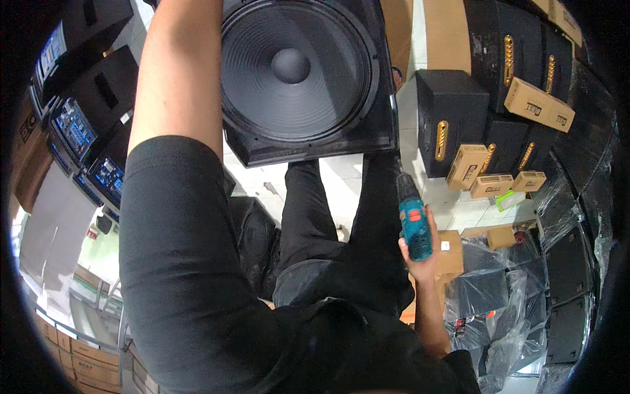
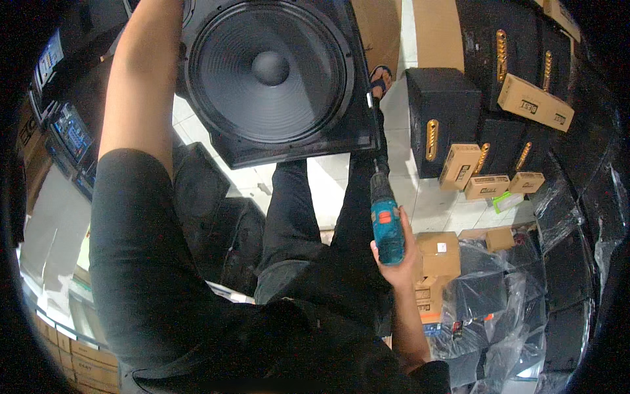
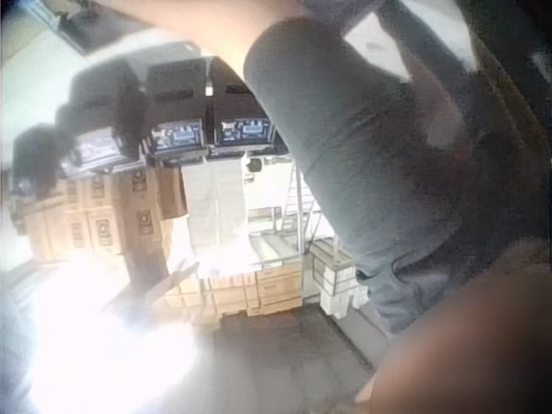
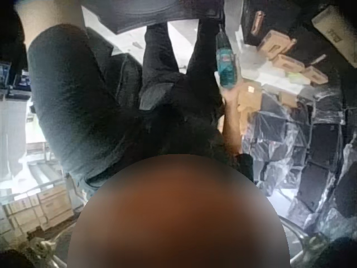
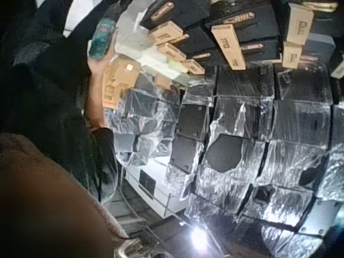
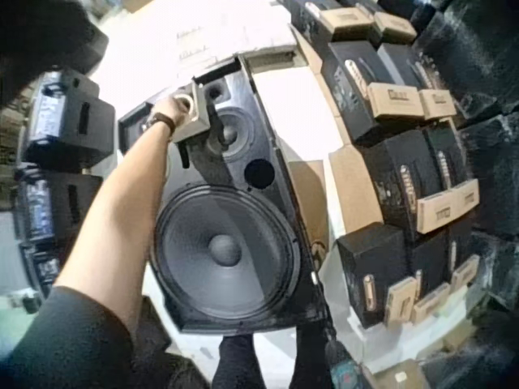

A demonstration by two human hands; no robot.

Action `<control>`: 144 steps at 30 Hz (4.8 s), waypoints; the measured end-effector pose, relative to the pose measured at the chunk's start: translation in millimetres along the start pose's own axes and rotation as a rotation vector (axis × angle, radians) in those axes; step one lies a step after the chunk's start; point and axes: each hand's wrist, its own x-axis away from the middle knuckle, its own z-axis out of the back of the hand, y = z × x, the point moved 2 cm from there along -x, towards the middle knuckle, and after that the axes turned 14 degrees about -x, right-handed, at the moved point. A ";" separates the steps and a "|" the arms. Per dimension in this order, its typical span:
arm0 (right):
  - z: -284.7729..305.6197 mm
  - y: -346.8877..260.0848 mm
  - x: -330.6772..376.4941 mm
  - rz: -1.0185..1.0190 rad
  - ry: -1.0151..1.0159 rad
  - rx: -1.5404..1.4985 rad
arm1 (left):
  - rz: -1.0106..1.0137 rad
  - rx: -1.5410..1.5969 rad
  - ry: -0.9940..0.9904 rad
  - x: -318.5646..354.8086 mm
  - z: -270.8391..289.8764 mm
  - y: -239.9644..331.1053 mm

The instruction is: The person uses a cordless drill to fasten screws into the frame of a large speaker. They repeatedly position screws and drive them in around the speaker's perimeter, occasionally repositioning the speaker to access different sides.

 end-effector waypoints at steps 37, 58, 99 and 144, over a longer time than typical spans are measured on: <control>-155.7 -205.6 112.3 0.873 -0.390 0.342 | 0.563 2.170 -0.560 668.4 179.3 -192.3; -137.0 -232.7 107.0 0.942 -0.936 0.234 | 0.386 2.562 0.377 787.4 330.6 -192.1; -93.7 -235.6 138.0 0.747 -0.798 0.206 | 0.339 2.877 -0.092 742.4 325.7 -137.3; -142.3 -34.1 131.1 0.393 -0.262 0.159 | 0.241 1.450 -1.343 653.9 43.9 -144.4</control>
